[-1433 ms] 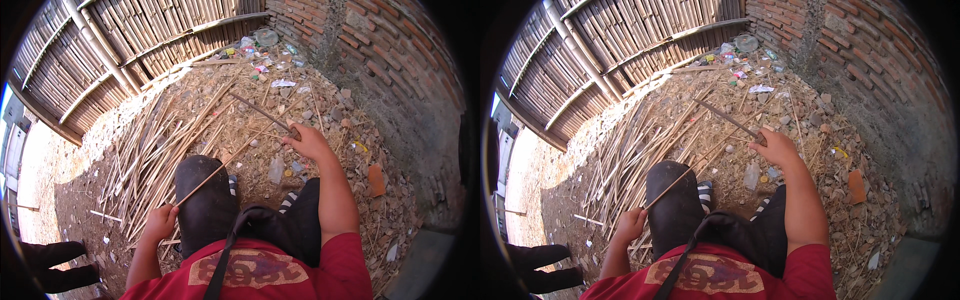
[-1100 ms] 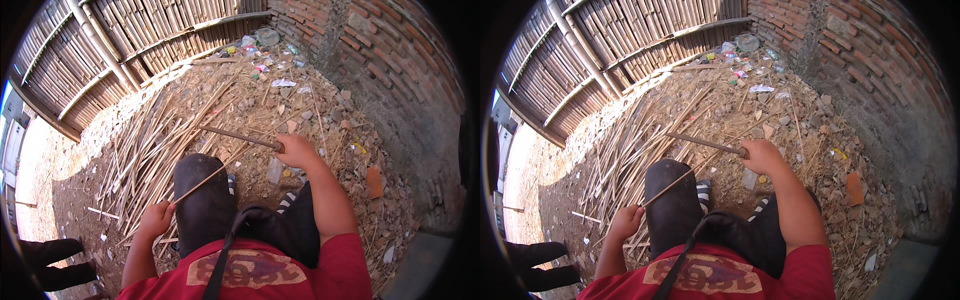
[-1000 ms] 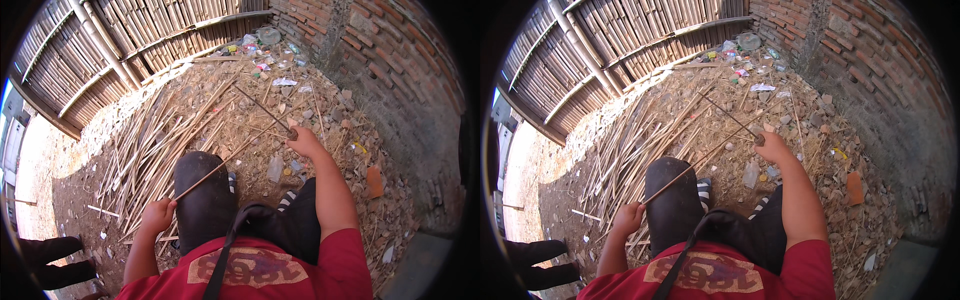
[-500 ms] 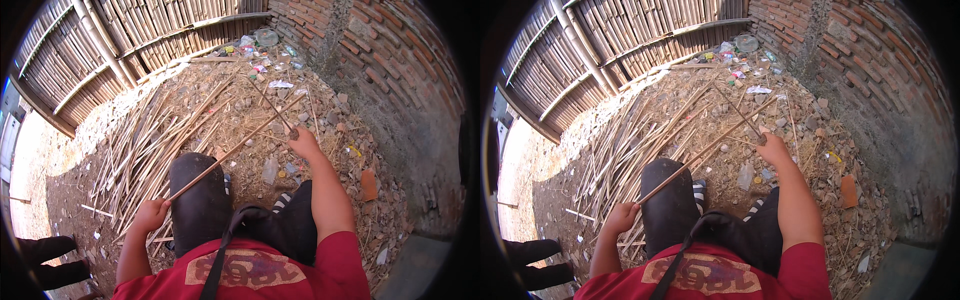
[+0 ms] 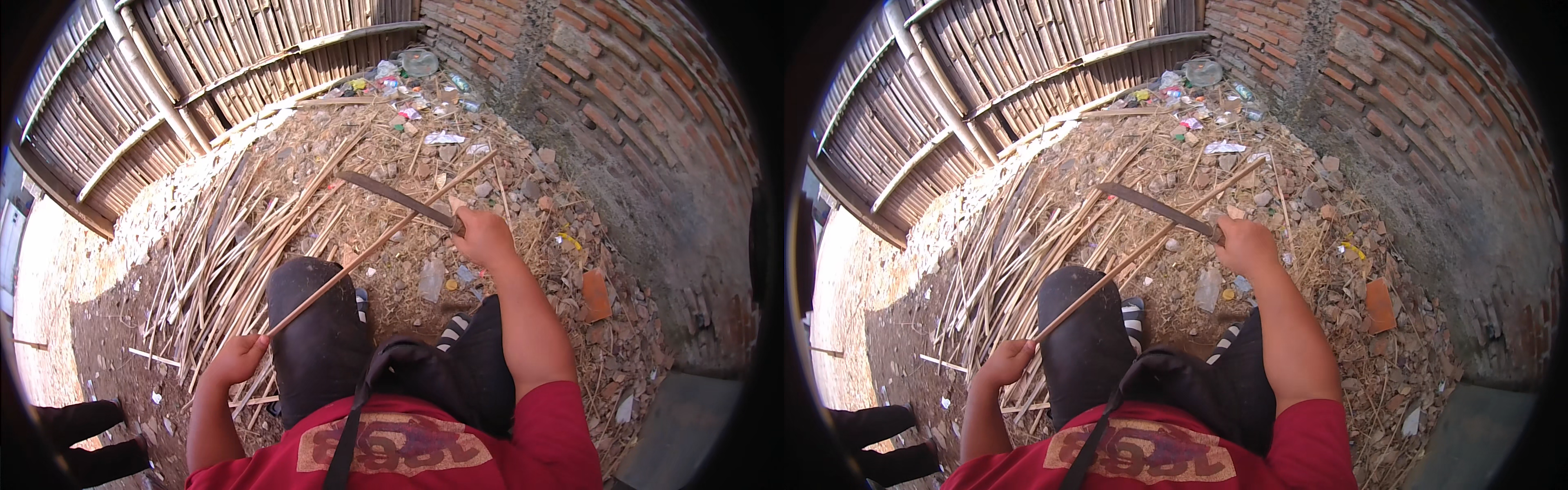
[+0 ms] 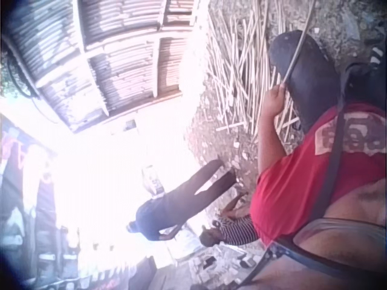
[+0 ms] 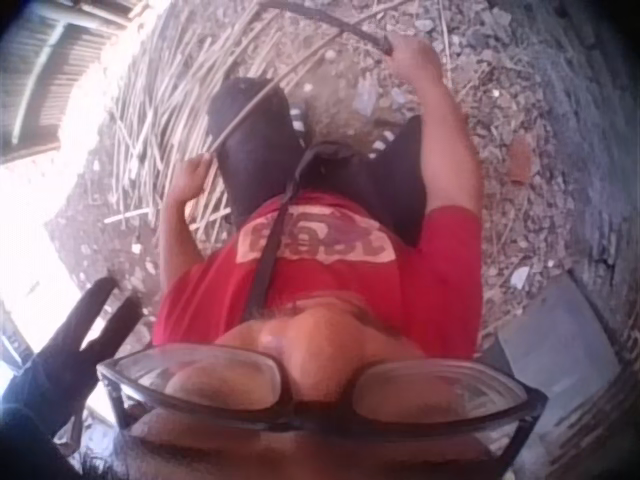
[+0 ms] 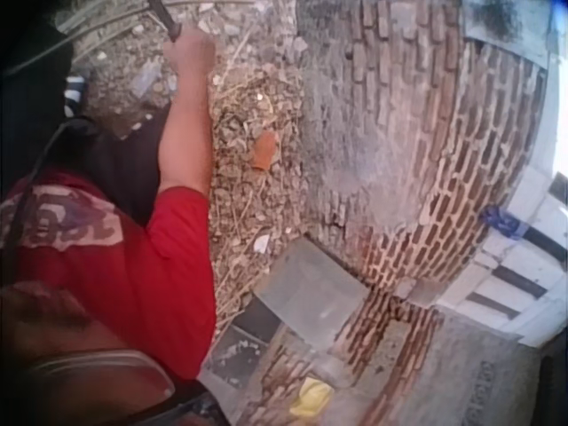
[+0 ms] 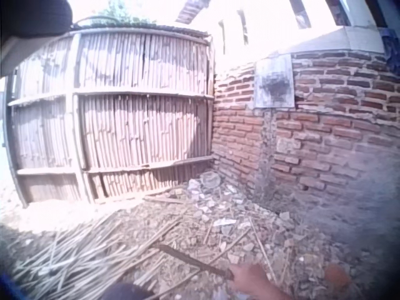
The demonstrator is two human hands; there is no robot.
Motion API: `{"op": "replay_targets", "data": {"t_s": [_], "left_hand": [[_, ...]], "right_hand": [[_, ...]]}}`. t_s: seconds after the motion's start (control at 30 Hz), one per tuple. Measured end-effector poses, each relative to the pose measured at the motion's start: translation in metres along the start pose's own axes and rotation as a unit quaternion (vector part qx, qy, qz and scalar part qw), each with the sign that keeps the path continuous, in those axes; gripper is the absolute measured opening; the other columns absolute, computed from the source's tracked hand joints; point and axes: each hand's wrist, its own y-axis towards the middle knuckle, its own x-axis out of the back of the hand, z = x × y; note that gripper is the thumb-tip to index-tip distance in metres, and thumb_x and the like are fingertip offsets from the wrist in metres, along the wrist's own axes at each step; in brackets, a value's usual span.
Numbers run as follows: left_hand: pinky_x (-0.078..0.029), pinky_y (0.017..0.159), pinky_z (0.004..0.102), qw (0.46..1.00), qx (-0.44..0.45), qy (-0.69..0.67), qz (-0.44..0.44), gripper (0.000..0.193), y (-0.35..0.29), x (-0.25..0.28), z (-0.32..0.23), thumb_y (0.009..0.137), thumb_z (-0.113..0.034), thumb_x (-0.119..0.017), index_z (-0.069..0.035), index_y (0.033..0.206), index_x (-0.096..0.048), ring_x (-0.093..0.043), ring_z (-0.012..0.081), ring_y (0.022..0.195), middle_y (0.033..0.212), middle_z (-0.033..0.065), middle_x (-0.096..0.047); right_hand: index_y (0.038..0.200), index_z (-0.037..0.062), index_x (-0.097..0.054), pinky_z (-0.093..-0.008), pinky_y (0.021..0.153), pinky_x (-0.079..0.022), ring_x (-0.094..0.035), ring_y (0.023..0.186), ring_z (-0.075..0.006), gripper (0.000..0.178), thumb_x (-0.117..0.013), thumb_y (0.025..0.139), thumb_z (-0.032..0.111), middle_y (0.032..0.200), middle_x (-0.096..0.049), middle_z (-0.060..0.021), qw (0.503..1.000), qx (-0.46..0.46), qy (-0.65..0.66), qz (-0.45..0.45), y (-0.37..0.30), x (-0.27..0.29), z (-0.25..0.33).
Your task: The person peels layers from a thin bamboo strip using a machete while holding the strip against their knee.
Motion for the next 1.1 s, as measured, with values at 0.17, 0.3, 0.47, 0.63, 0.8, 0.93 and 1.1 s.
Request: {"op": "replay_targets", "data": {"t_s": [0.17, 0.3, 0.47, 0.63, 0.8, 0.93, 1.1], "left_hand": [[-0.032, 0.051, 0.0259, 0.947, 0.075, -0.241, 0.198, 0.049, 0.022, 0.013, 0.012, 0.108, -0.049, -0.042, -0.013, 0.076, -0.053, -0.037, 0.0071, 0.056, 0.064, -0.0068, -0.042], [-0.041, 0.06, 0.0307, 0.973, 0.086, -0.143, 0.157, 0.059, 0.019, 0.017, 0.016, 0.106, -0.056, -0.042, -0.006, 0.079, -0.06, -0.045, 0.0116, 0.064, 0.068, -0.0025, -0.052], [-0.043, 0.062, 0.0361, 0.998, -0.022, -0.046, 0.032, 0.066, 0.017, 0.004, 0.035, 0.105, -0.057, -0.043, 0.001, 0.08, -0.06, -0.045, 0.0146, 0.066, 0.065, 0.0007, -0.05], [-0.042, 0.062, 0.0362, 0.998, 0.031, -0.052, 0.015, 0.063, 0.009, 0.006, 0.014, 0.106, -0.054, -0.044, 0.001, 0.079, -0.059, -0.044, 0.0133, 0.066, 0.065, 0.0017, -0.049], [-0.043, 0.06, 0.0421, 0.998, -0.028, -0.009, -0.051, 0.054, 0.005, -0.003, 0.019, 0.106, -0.044, -0.048, 0.001, 0.079, -0.06, -0.054, 0.0243, 0.061, 0.063, 0.0106, -0.055], [-0.044, 0.059, 0.053, 0.978, -0.092, 0.097, -0.158, 0.041, 0.001, -0.016, -0.014, 0.102, -0.031, -0.054, 0.0, 0.074, -0.057, -0.059, 0.0457, 0.064, 0.067, 0.0233, -0.059], [-0.044, 0.057, 0.0548, 0.954, -0.103, 0.164, -0.229, 0.039, 0.0, -0.027, -0.022, 0.1, -0.03, -0.057, -0.002, 0.073, -0.054, -0.059, 0.0458, 0.064, 0.066, 0.0229, -0.058]], "right_hand": [[0.088, 0.0076, -0.063, -0.0506, 0.072, -0.052, -0.067, 0.081, -0.0405, 0.02, -0.07, 0.078, 0.023, 0.082, -0.07, -0.0164, 0.991, -0.075, 0.108, 0.011, 0.011, -0.023, -0.042], [0.091, 0.0082, -0.064, -0.0508, 0.071, -0.052, -0.067, 0.081, -0.0404, 0.021, -0.07, 0.078, 0.023, 0.085, -0.07, -0.0159, 0.996, -0.048, 0.075, -0.023, 0.01, -0.027, -0.042], [0.102, 0.0073, -0.067, -0.0484, 0.074, -0.053, -0.068, 0.084, -0.0389, 0.027, -0.07, 0.08, 0.022, 0.091, -0.071, -0.0169, 0.998, -0.018, 0.056, -0.003, 0.01, -0.02, -0.025], [0.103, 0.0019, -0.066, -0.0433, 0.077, -0.053, -0.069, 0.087, -0.0363, 0.03, -0.071, 0.081, 0.022, 0.092, -0.072, -0.016, 0.959, -0.186, 0.171, -0.129, 0.013, -0.036, -0.077], [0.097, 0.0064, -0.065, -0.0466, 0.072, -0.053, -0.068, 0.082, -0.0364, 0.026, -0.073, 0.079, 0.023, 0.086, -0.07, -0.0144, 0.978, -0.097, 0.153, -0.106, 0.008, -0.005, -0.027], [0.09, 0.0076, -0.064, -0.0438, 0.068, -0.051, -0.064, 0.076, -0.0374, 0.02, -0.074, 0.077, 0.021, 0.084, -0.069, -0.0153, 0.999, 0.023, 0.024, -0.027, -0.001, 0.002, -0.008], [0.092, 0.0076, -0.067, -0.046, 0.072, -0.053, -0.068, 0.08, -0.0379, 0.021, -0.069, 0.076, 0.021, 0.082, -0.07, -0.0166, 0.975, -0.113, 0.193, 0.02, 0.008, -0.02, -0.039]]}}
